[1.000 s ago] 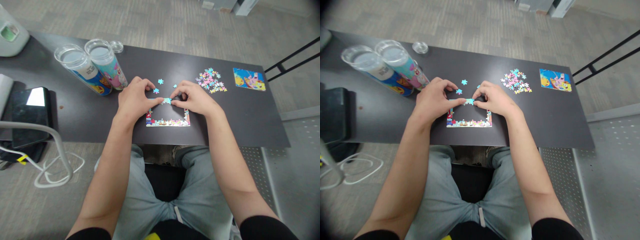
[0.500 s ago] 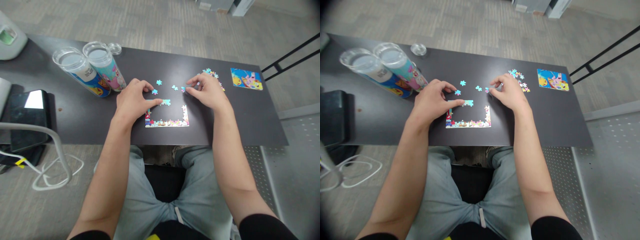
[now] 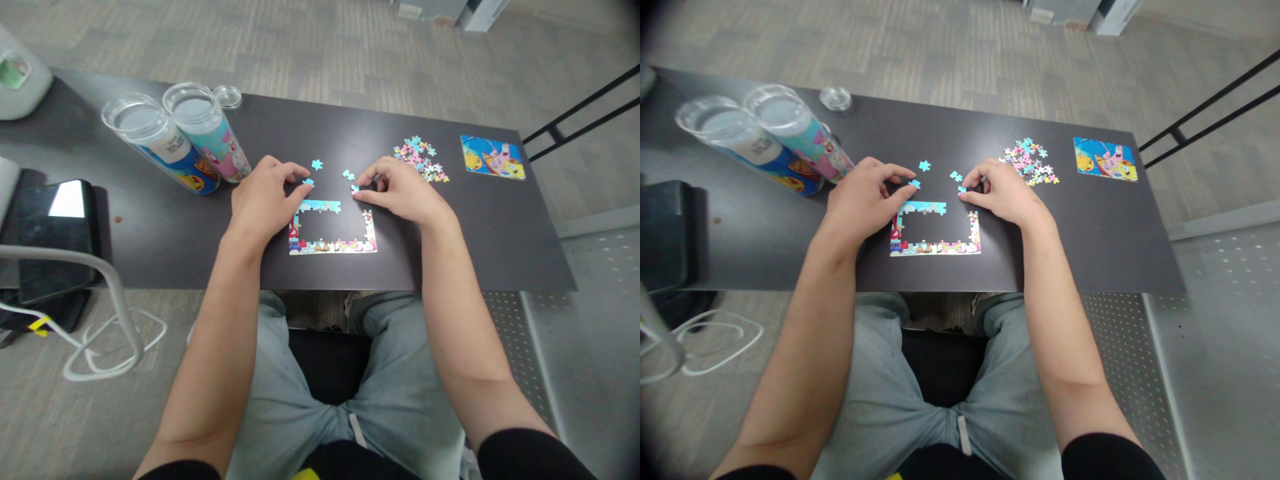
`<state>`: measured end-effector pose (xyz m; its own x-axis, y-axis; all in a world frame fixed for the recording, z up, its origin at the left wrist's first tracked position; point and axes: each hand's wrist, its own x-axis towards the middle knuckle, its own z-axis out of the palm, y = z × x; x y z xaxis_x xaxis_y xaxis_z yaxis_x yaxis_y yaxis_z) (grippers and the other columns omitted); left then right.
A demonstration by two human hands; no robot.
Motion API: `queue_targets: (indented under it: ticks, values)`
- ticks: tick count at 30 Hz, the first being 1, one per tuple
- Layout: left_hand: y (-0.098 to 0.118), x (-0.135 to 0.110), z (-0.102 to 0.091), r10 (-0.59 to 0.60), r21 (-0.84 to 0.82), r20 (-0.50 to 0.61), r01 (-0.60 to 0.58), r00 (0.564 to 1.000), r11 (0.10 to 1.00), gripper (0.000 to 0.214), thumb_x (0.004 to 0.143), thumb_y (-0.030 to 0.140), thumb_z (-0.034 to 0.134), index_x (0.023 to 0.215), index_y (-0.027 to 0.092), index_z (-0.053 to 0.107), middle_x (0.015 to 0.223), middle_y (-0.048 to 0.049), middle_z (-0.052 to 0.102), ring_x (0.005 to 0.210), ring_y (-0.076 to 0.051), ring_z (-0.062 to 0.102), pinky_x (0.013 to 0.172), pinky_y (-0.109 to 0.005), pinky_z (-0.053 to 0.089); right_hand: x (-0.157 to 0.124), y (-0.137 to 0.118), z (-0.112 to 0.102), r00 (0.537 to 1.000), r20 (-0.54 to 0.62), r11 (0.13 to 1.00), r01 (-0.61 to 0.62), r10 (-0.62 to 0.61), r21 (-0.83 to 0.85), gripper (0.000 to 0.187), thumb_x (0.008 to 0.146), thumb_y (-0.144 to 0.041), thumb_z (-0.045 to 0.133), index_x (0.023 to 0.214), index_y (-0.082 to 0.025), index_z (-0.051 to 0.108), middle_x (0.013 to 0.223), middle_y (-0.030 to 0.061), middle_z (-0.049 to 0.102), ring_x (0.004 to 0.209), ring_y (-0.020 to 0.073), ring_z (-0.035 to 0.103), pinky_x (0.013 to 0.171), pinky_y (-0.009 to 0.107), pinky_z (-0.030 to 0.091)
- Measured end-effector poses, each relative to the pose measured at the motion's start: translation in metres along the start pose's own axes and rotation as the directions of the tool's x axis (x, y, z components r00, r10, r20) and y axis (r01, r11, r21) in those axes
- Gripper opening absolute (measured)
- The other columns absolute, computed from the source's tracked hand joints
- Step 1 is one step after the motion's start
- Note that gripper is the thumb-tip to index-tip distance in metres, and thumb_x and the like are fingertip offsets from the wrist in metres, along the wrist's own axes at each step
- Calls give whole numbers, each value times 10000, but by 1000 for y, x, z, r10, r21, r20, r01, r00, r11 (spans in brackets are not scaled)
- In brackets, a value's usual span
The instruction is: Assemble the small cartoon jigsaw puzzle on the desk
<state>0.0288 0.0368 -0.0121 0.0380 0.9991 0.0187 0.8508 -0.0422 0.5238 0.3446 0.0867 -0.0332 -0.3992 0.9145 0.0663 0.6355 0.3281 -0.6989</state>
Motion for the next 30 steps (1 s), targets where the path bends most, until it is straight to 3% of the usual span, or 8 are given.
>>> queue_targets:
  ticks: [7, 14, 20, 26, 30]
  values:
    - [3, -2, -3, 8, 40, 31, -10, 999, 999, 275, 1190, 336, 872, 1440, 401, 968, 1453, -75, 794, 1148, -301, 821, 1050, -469, 649, -2, -10, 6, 997, 64, 994, 43, -50, 99, 528, 929, -722, 1136, 1018, -268, 882, 1105, 66, 785, 861, 230, 618, 863, 467, 587]
    - [-1, 0, -1, 10, -48, -12, -11, 1000, 999, 126, 1111, 308, 965, 1215, 377, 947, 1316, -56, 797, 1058, -297, 791, 971, -459, 605, -4, -16, 2, 993, 112, 995, 35, -45, 93, 392, 962, -601, 1118, 1050, -292, 892, 1102, 57, 789, 857, 234, 630, 862, 477, 613]
    - [-4, 0, 1, 29, -88, -28, -32, 999, 996, 124, 1094, 288, 961, 1180, 364, 913, 1289, -41, 846, 998, -280, 778, 943, -458, 588, -6, -9, -5, 997, 80, 998, 6, -11, 62, 252, 951, -420, 1085, 1061, -290, 899, 1139, 65, 828, 861, 237, 649, 866, 487, 637]
    - [-4, 0, -1, 34, -92, -11, -34, 999, 995, 117, 1095, 287, 923, 1185, 350, 882, 1356, -55, 866, 1033, -288, 798, 933, -473, 601, -10, -1, -14, 992, 87, 992, -102, 95, 71, 362, 910, -503, 1172, 1020, -315, 883, 879, 16, 748, 828, 265, 665, 773, 467, 578]
    - [-4, 1, -1, 35, -83, -4, -35, 999, 996, 106, 1091, 292, 917, 1178, 347, 891, 1330, -62, 859, 1025, -294, 803, 927, -488, 603, -11, -7, -14, 987, 131, 984, -113, 96, 137, 362, 915, -469, 1157, 1026, -318, 847, 802, -13, 718, 779, 247, 645, 725, 439, 530]
